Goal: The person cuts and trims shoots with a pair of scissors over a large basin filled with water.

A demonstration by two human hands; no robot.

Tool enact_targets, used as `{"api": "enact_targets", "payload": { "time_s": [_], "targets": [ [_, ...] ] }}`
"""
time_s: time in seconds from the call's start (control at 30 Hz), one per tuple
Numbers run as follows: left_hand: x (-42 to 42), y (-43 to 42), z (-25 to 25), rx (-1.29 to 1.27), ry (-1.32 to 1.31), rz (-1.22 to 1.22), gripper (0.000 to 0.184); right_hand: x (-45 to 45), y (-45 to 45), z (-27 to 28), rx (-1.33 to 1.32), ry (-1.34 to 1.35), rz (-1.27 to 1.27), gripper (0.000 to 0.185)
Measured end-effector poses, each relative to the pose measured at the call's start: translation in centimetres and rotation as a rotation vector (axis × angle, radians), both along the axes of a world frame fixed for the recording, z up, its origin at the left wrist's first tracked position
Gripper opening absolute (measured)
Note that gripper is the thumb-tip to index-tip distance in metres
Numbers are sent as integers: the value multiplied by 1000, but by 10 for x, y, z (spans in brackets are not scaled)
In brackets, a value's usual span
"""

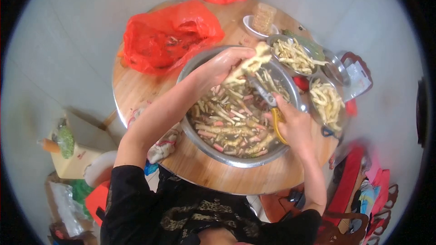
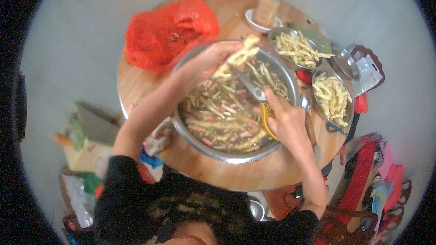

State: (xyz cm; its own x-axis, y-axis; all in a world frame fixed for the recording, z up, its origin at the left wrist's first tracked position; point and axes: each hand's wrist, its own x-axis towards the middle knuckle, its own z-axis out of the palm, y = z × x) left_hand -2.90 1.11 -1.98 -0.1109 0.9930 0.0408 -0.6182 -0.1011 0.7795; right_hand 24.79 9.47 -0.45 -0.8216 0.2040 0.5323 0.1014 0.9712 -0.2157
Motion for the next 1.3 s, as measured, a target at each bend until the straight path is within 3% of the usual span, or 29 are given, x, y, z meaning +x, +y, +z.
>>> {"api": "enact_targets", "payload": {
  "time_s": [0.13,0.17,0.3,0.37,0.43,0.5,0.53,0.6,0.67,0.73,0.8,0.87,1.03,1.1,1.23,1.3],
  "targets": [
    [0,0,2,-128,-124,73,39,-2,-1,3,-3,54,-52,58],
    [1,0,0,-103,-165,107,31,-2,-2,0,-28,82,-39,56],
    [12,-6,11,-123,-36,275,31,-2,-4,4,-167,37,-240,53],
    [3,-3,0,-210,380,345,31,1,7,8,-251,4,-312,54],
    [15,-8,9,-182,423,385,32,3,7,14,-295,-17,-354,54],
    [22,-9,16,-190,483,448,32,9,1,25,-58,-236,-353,51],
    [19,-6,13,-193,484,443,32,10,1,28,-62,-238,-357,51],
    [6,-1,-3,-281,1076,430,30,14,2,30,-24,-349,-274,45],
    [-1,4,-23,-339,1186,438,29,17,5,40,20,-475,-257,43],
    [1,-1,-12,-428,1383,349,43,23,8,49,67,-592,-243,42],
    [2,-7,-3,-431,1354,341,39,28,11,58,121,-631,-211,41],
    [-1,-9,-3,-148,604,307,31,37,10,69,87,-556,-216,43],
    [4,-10,6,-34,484,242,26,47,2,70,-153,-259,-218,50],
    [9,-12,7,12,379,165,34,46,6,54,-249,-105,-129,57],
    [17,-16,14,51,272,131,37,44,17,37,-415,-188,-109,59],
    [25,-23,21,26,115,-37,38,40,22,32,-633,-210,-14,60]
  ]
}}
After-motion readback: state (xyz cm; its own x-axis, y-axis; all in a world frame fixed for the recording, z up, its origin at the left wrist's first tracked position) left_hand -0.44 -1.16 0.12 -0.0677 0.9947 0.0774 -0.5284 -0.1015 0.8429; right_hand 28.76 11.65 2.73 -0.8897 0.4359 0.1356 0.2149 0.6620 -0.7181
